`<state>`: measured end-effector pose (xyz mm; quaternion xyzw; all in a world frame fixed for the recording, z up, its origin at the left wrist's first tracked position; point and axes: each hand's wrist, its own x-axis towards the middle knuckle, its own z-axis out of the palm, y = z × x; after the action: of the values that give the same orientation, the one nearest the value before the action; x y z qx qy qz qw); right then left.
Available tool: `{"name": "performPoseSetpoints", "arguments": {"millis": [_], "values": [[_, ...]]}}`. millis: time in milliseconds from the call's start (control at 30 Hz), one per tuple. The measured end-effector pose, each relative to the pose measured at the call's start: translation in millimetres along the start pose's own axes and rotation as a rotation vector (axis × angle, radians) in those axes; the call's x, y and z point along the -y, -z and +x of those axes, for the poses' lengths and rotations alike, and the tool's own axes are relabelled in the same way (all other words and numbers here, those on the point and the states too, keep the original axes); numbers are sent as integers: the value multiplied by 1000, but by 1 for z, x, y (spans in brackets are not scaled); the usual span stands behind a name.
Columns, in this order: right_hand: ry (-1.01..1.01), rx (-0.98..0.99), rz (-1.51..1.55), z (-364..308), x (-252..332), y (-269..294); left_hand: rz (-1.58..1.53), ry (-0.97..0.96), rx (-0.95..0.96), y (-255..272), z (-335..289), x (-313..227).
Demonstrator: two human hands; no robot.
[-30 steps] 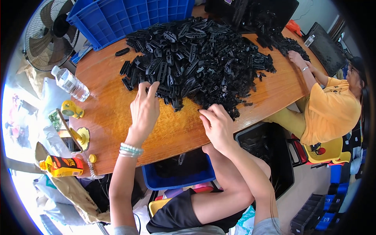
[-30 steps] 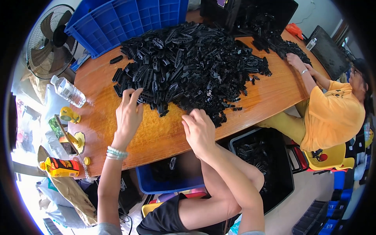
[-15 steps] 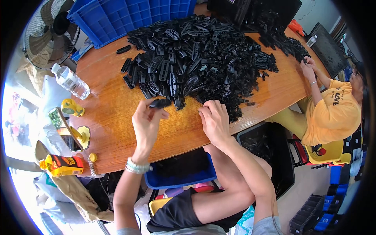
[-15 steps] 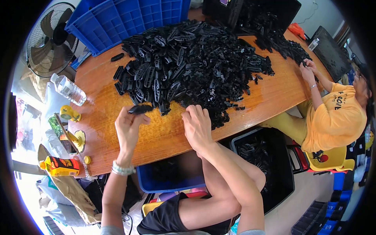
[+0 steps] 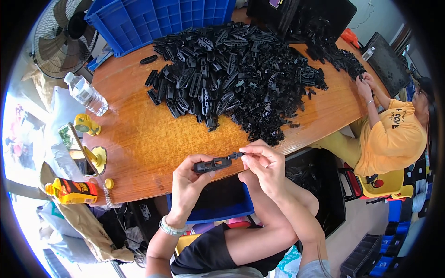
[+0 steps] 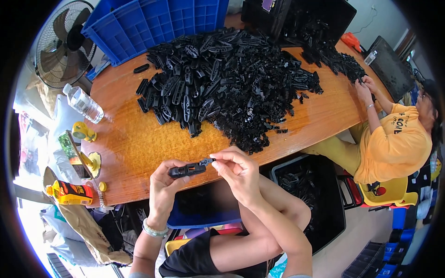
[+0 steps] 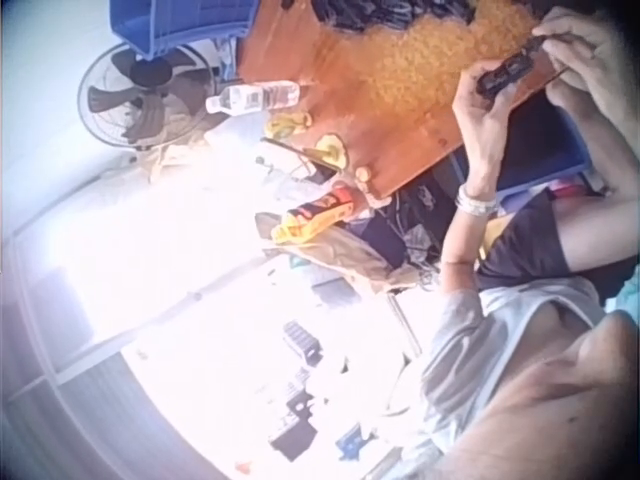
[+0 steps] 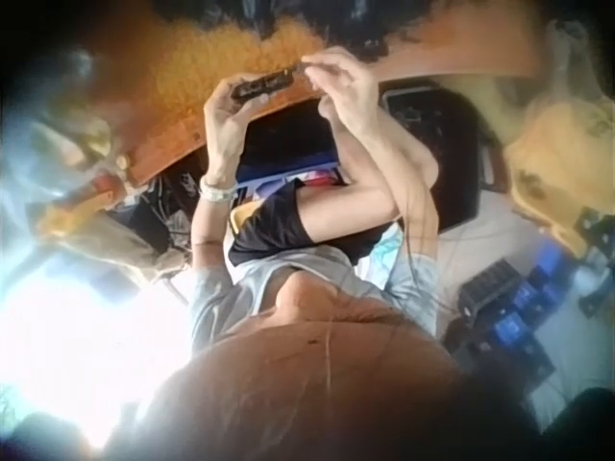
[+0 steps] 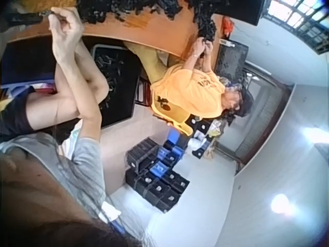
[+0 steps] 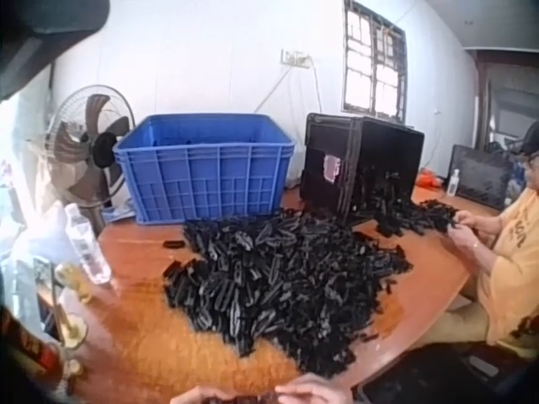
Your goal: The person assembles plastic components by joining small plastic parts together by hand, wipes the table surface with a glove, and joins additional plastic parts together.
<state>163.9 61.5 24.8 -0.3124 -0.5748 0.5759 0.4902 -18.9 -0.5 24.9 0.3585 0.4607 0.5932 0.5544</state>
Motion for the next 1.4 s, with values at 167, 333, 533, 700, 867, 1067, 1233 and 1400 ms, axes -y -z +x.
{"name": "performPoseSetpoints", "arguments": {"millis": [167, 333, 533, 700, 867, 1067, 1233, 1400], "values": [[-132, 6, -12, -9, 22, -20, 96, -2, -27, -10, -10, -7], [5, 57, -157, -13, 17, -18, 63, -19, 27, -12, -11, -6], [163, 9, -262, -13, 16, -22, 53, 77, 51, -13, -15, -14], [258, -21, -450, -17, 21, -26, 56, 42, 17, -12, -17, -10], [353, -28, -517, -17, 16, -23, 15, 35, 39, -12, -16, -9], [382, 56, -583, -16, 20, -23, -14, 39, 14, -5, -17, -6], [42, 132, -474, -19, 6, -15, 123, 40, -19, -3, -14, -1], [-261, 194, -327, -17, 10, -3, 239, 201, 146, 4, -9, -4]]}}
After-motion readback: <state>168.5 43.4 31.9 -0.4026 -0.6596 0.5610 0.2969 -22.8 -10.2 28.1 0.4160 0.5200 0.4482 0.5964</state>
